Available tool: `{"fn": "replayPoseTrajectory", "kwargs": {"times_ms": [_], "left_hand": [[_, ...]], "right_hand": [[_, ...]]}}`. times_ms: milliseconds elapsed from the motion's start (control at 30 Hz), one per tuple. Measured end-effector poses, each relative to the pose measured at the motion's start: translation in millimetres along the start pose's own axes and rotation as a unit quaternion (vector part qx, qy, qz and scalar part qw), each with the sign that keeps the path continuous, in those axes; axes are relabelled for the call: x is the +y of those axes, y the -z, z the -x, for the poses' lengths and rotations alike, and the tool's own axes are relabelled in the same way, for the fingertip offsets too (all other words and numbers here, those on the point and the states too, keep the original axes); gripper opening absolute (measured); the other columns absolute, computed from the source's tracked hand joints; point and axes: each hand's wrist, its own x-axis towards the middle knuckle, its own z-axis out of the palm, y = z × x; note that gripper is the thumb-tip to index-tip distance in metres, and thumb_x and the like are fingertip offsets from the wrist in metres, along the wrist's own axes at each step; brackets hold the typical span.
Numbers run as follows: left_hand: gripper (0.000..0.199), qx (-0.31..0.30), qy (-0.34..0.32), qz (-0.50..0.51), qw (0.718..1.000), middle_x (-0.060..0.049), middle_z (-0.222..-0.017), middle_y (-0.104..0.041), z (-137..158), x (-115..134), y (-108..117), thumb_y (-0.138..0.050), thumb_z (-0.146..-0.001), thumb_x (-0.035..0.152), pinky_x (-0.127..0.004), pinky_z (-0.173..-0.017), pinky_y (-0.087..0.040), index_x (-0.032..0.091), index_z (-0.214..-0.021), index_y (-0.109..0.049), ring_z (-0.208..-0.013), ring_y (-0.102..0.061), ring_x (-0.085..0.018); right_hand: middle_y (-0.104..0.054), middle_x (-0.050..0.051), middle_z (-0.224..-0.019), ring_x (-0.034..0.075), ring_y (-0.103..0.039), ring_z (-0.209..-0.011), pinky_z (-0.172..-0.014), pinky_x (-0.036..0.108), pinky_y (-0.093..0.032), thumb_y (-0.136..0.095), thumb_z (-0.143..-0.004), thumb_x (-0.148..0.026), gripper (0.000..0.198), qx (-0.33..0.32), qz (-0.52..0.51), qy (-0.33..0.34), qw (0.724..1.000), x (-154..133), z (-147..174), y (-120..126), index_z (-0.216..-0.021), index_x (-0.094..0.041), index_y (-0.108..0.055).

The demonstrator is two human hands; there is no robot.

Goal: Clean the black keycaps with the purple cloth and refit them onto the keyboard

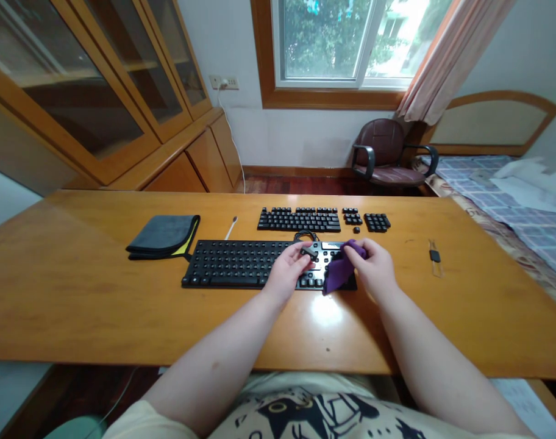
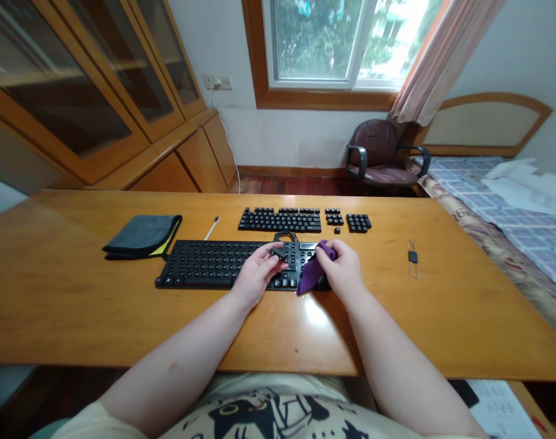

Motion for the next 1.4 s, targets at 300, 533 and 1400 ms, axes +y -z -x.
{"fn": "replayPoseTrajectory", "kwargs": {"times_ms": [300,533,1400], "left_hand": [[0.037,-0.050,0.041,-0.067,0.996,-0.001,-0.071,-0.066,0,-4,-1,-0.075,-0.063,0.027,-0.024,-0.064,-0.047,0.016,-0.087,-0.049,-0.060,-0.061,-0.011],[0.046,-0.042,0.066,-0.011,0.997,0.002,-0.062,-0.064,-1,-2,1,-0.080,-0.054,0.034,-0.018,-0.051,-0.042,0.015,-0.084,-0.051,-0.048,-0.056,-0.007],[0.038,-0.056,0.056,0.013,0.997,0.004,-0.061,-0.061,4,-9,-5,-0.080,-0.057,0.029,-0.017,-0.051,-0.042,0.016,-0.075,-0.050,-0.051,-0.056,-0.007]], "right_hand": [[-0.068,0.007,-0.087,0.023,-0.061,-0.087,-0.081,0.036,-0.047,-0.054,-0.079,-0.047,0.033,-0.229,-0.344,-0.070,0.908,-3,10,-18,-0.085,-0.019,-0.070],[-0.068,0.007,-0.096,0.022,-0.062,-0.084,-0.078,0.037,-0.049,-0.066,-0.071,-0.038,0.023,-0.279,-0.412,-0.120,0.859,-3,9,-16,-0.083,-0.019,-0.071],[-0.065,0.002,-0.084,0.018,-0.059,-0.080,-0.076,0.036,-0.049,-0.072,-0.068,-0.031,0.030,-0.175,-0.209,0.098,0.957,2,17,-29,-0.098,-0.035,-0.069]]}}
